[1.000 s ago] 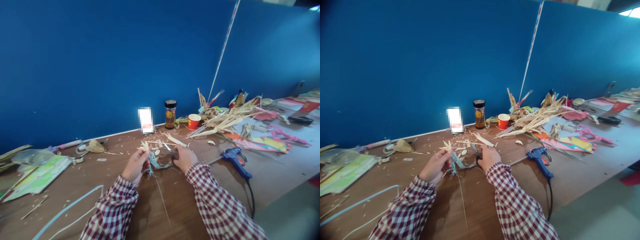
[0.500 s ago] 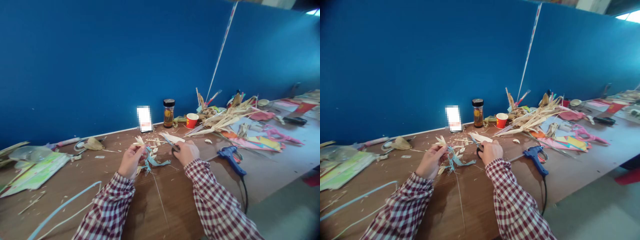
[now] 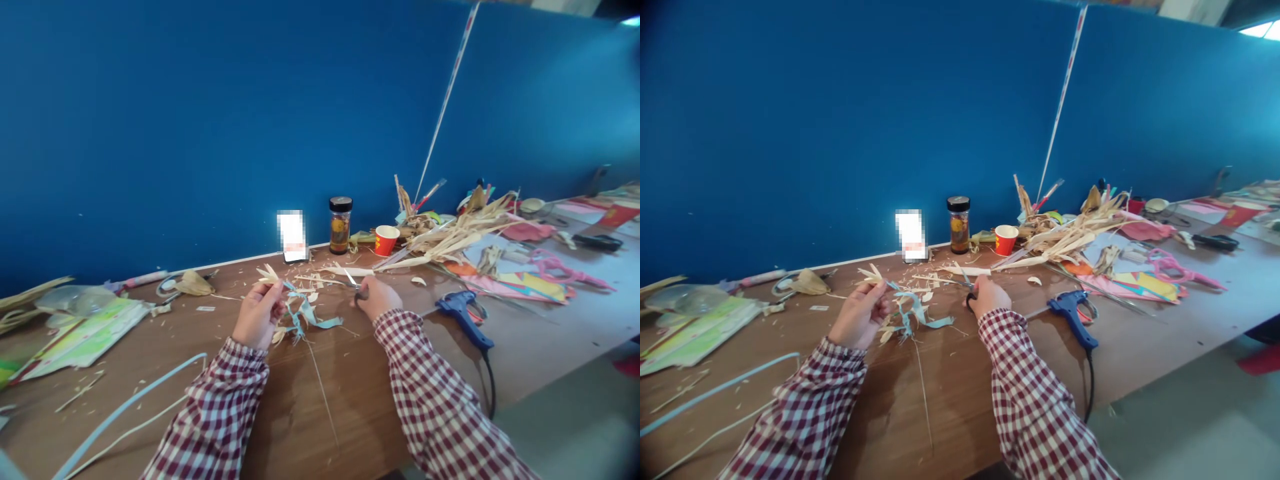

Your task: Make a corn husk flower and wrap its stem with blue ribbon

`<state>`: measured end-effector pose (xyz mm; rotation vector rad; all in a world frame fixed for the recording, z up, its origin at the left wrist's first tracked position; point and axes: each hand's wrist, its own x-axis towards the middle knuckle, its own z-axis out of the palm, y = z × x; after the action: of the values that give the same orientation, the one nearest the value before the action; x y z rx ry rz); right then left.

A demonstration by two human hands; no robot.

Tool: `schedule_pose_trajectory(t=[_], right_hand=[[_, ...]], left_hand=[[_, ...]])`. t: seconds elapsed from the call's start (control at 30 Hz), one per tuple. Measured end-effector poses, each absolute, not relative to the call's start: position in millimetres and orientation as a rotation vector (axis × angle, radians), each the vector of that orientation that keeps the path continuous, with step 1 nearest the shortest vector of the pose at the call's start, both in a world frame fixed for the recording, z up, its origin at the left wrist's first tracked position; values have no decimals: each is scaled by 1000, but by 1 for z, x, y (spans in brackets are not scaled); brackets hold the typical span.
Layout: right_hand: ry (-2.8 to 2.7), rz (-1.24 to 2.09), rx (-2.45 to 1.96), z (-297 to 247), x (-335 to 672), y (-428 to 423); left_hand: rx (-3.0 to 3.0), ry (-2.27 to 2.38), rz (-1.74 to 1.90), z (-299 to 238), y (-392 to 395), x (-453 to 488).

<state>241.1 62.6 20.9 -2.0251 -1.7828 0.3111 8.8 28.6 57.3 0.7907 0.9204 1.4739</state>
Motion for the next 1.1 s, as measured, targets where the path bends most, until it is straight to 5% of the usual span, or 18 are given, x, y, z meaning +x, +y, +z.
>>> schedule_pose_trajectory(t=[0.4,0.73,1.1], right_hand=[[-2025,804,-1668,15,249,66],[-1941,552,-1732,20,239,60],[-2211,273,-1251,8,169,32]], left_hand=[[686,928,1470,50,10,2],[650,918,1484,45,13,-6],[652,931,1453,45,10,-2]])
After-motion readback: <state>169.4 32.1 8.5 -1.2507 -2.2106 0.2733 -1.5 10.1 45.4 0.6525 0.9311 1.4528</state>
